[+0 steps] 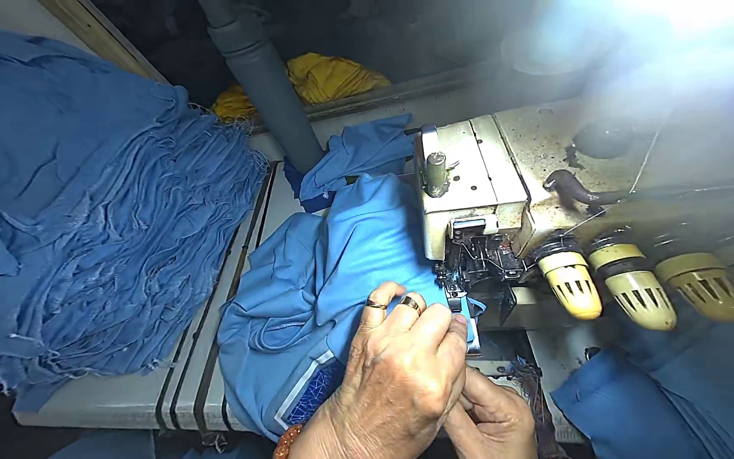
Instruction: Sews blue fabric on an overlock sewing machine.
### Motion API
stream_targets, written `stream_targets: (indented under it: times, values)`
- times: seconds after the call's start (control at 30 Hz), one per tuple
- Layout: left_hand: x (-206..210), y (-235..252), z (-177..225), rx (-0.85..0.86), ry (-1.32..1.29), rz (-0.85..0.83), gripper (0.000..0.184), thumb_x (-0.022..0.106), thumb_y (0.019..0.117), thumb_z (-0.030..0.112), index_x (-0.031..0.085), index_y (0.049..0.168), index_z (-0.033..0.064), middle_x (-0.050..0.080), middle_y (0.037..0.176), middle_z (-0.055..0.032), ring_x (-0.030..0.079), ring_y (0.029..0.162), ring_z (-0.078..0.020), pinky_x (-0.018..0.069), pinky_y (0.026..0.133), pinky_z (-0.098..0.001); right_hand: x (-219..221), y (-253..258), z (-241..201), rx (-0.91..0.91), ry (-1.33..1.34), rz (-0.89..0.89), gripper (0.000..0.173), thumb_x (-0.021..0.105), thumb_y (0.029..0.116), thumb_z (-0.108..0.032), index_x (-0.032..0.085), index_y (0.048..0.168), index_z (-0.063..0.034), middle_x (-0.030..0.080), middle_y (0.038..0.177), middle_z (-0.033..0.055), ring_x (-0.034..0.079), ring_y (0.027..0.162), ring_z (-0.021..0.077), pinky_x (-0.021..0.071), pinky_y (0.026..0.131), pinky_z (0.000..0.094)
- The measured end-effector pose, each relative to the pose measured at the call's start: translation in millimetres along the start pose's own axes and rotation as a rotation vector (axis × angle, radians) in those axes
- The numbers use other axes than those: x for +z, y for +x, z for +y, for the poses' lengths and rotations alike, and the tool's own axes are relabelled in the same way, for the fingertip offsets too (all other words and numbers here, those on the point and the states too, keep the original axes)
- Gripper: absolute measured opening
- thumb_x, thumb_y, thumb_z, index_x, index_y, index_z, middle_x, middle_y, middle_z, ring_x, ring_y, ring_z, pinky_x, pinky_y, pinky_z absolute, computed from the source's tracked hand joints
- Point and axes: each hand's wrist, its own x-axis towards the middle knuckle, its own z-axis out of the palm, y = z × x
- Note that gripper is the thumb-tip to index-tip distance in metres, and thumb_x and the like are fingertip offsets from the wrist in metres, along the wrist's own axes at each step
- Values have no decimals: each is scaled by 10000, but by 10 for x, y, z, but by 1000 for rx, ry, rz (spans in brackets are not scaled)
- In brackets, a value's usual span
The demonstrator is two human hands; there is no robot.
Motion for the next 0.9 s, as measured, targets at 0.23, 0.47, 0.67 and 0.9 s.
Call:
stream_targets:
  times: [0.23, 0.47, 0.67, 0.9]
  values:
    - [67, 3, -150, -135, -25, 80, 191, 641, 923, 200, 812, 851, 154, 782, 977, 2, 721, 941, -157, 339, 1138, -600, 110, 40, -9, -7, -83, -95, 101, 610, 890, 27, 676, 827, 70, 589, 610, 26, 492, 544, -26, 424, 540, 125]
    - [-67, -244, -133, -477, -149, 93, 169, 624, 885, 203, 784, 907, 154, 692, 961, 21, 645, 908, -56, 541, 767, -201, -27, 65, -101, -71, -208, -210, 228, 637, 979, -77, 683, 1108, 106, 722, 737, 92, 649, 605, 65, 544, 602, 205]
    - [-459, -485, 410, -492, -583, -171, 133, 650, 931, 32, 753, 990, -28, 709, 1005, -191, 688, 921, -180, 565, 791, -248, -391, 72, -79, -131, -274, -213, 239, 545, 1030, -76, 735, 1040, 69, 772, 971, 118, 724, 911, 51, 579, 853, 200]
    - [-88, -857, -288, -519, -162, -124, 449, 646, 888, 290, 688, 1278, 71, 743, 1133, -65, 725, 872, -157, 608, 720, -345, -963, 59, -262, -57, -285, 26, 156, 597, 986, -21, 743, 1027, -57, 750, 877, -121, 654, 758, -94, 556, 693, 107]
